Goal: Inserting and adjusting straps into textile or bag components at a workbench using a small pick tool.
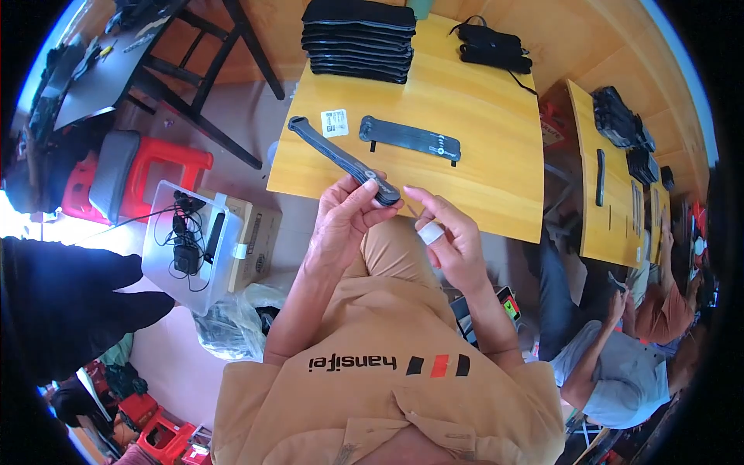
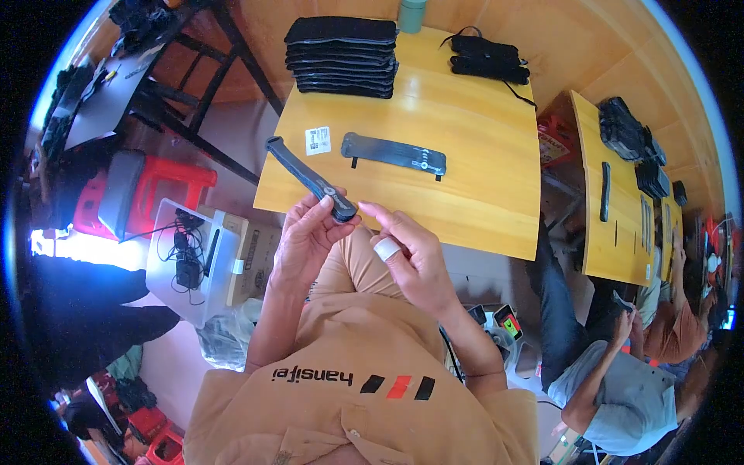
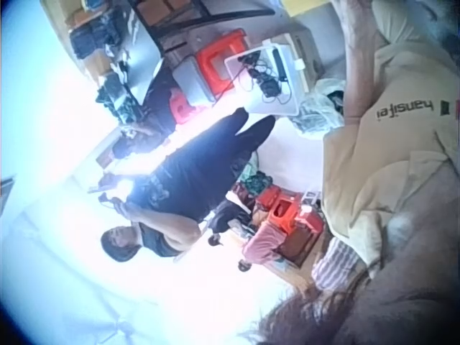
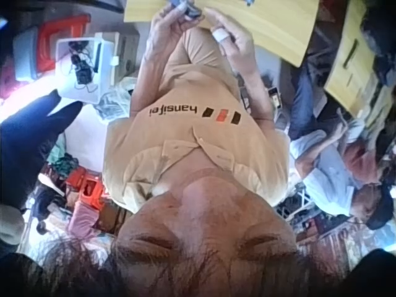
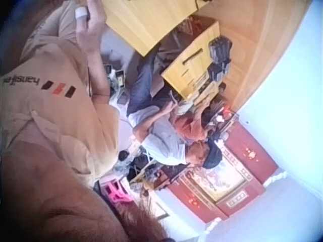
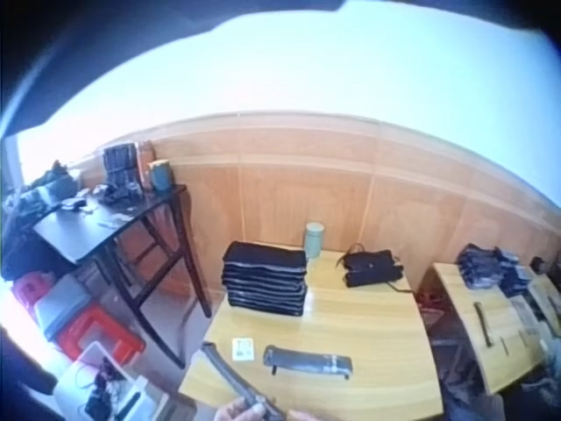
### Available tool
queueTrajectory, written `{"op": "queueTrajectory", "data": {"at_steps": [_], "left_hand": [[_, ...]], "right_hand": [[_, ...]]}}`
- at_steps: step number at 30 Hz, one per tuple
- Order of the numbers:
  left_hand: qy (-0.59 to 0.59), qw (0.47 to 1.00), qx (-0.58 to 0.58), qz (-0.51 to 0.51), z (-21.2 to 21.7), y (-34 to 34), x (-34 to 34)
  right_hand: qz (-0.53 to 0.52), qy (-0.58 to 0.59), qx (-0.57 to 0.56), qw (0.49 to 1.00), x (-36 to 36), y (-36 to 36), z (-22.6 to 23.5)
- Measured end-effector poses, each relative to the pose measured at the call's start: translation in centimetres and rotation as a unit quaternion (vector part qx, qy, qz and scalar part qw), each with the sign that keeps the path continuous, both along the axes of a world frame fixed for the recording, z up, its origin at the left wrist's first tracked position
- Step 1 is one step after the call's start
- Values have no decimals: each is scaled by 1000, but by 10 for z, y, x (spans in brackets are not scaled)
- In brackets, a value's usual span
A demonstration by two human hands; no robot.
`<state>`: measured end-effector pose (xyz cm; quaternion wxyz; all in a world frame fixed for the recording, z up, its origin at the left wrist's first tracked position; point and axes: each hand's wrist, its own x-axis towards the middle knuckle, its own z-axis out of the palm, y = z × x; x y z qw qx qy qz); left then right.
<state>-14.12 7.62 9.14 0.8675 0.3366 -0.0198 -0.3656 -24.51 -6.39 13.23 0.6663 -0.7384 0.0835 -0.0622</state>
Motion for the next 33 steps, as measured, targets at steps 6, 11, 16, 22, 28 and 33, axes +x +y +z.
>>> {"op": "queueTrajectory", "data": {"at_steps": [6,11,16,22,28,33], "left_hand": [[-16,1000,19,18,7,-3,-5],[-19,999,18,26,4,-3,-5],[-19,999,6,33,2,-4,-6],[-29,998,25,46,2,-5,-8],[-66,993,77,67,7,-5,-11],[-64,993,75,66,7,-6,-12]], "right_hand": [[3,-39,-64,997,3,4,0],[9,13,-63,998,2,1,4],[16,16,22,1000,3,3,7],[21,102,84,991,0,0,9],[24,13,41,999,2,1,-3],[25,47,53,997,0,0,1]]}}
